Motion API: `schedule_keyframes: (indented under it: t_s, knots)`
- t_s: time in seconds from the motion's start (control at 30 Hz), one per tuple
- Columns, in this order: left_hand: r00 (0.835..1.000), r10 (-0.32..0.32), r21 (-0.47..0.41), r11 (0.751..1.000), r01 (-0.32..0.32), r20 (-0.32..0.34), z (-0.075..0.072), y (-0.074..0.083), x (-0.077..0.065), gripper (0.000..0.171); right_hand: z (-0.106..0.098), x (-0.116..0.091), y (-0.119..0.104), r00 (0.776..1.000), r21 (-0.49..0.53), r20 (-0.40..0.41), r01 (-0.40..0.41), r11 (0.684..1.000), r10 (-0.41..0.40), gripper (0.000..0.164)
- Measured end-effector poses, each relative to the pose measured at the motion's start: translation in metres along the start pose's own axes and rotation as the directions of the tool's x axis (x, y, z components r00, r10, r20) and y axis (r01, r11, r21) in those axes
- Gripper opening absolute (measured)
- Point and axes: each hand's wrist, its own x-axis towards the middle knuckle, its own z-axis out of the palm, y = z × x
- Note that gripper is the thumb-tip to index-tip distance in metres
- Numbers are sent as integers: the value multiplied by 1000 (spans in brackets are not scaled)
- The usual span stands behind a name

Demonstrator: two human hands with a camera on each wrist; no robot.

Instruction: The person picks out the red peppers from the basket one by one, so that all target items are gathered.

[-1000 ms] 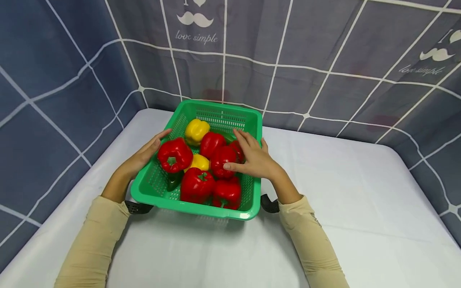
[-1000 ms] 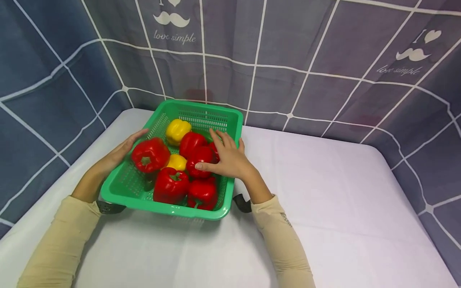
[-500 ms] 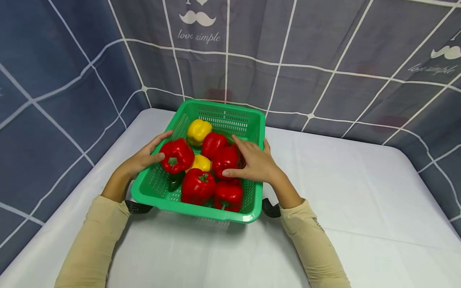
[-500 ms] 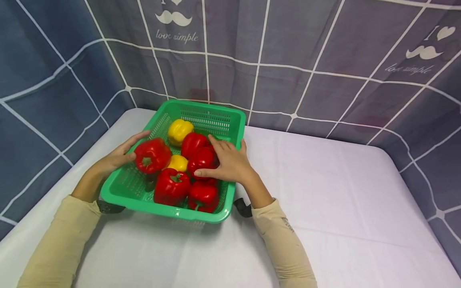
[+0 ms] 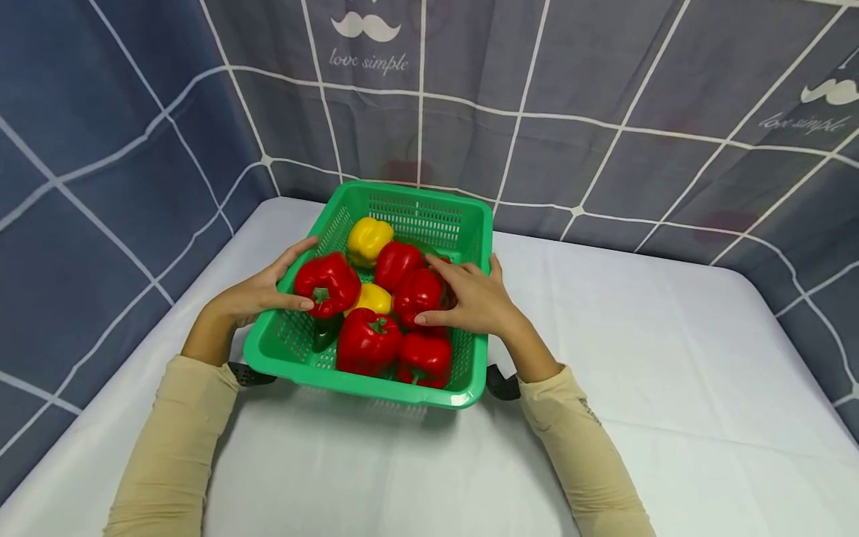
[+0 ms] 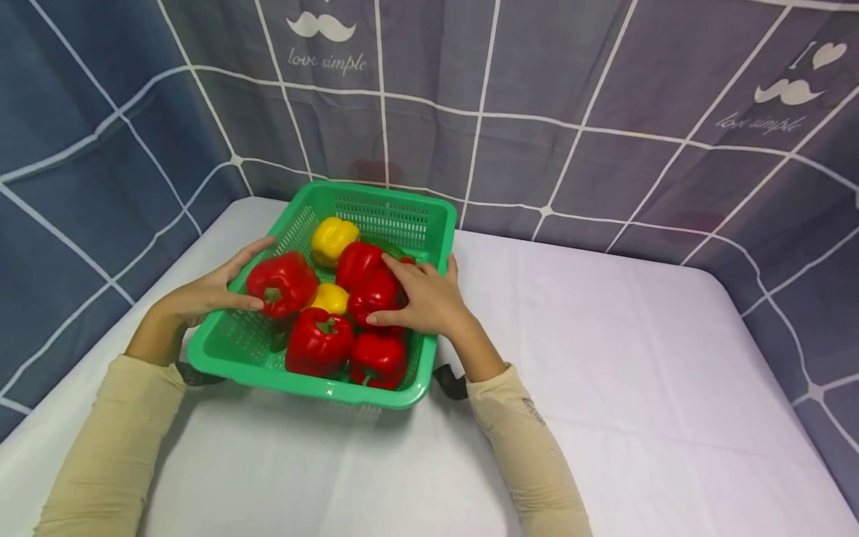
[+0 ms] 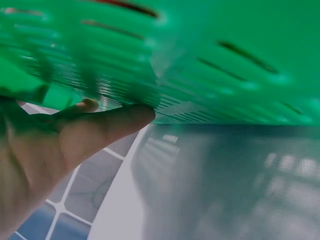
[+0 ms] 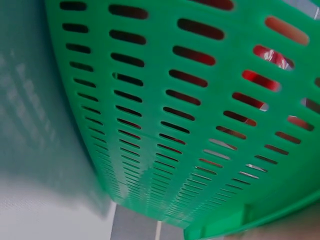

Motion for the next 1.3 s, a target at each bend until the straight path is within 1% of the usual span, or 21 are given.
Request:
schedule_keyframes:
  t_s: [0.27,0.47,0.7,0.8,0.87,1.03,1.2,1.3]
  knots:
    - [1000,-9,-6,1000,9,-1,1,5,5,96,-6,0,2,1000,-3,-4,2,1000,-2,87]
    - [1000,-10,35,999,11,-13,4,4,7,97,-7,-3,3,1000,0,-12,4,1000,-4,87]
    - [1000,-20,36,999,20,-3,7,-1,0,98,2,-8,2,1000,65,-27,15,998,-14,86]
    - [1000,-28,53,998,28,-10,5,0,-4,98,3,-6,0,999,86,-31,44,995,-41,82]
    - [999,-34,39,999,34,-8,3,1,-7,98,2,-4,-2,997,104,-35,69,992,-66,80]
    - [1000,-17,18,1000,17,2,0,4,-7,96,-3,-3,-6,993,159,-55,111,981,-103,77]
    - [1000,4,66,998,-4,-4,1,5,-4,96,-7,-3,-7,993,167,-52,114,979,-107,76]
    - [1000,11,78,997,-10,-4,2,6,-1,96,-9,-4,-5,992,169,-63,116,979,-106,76]
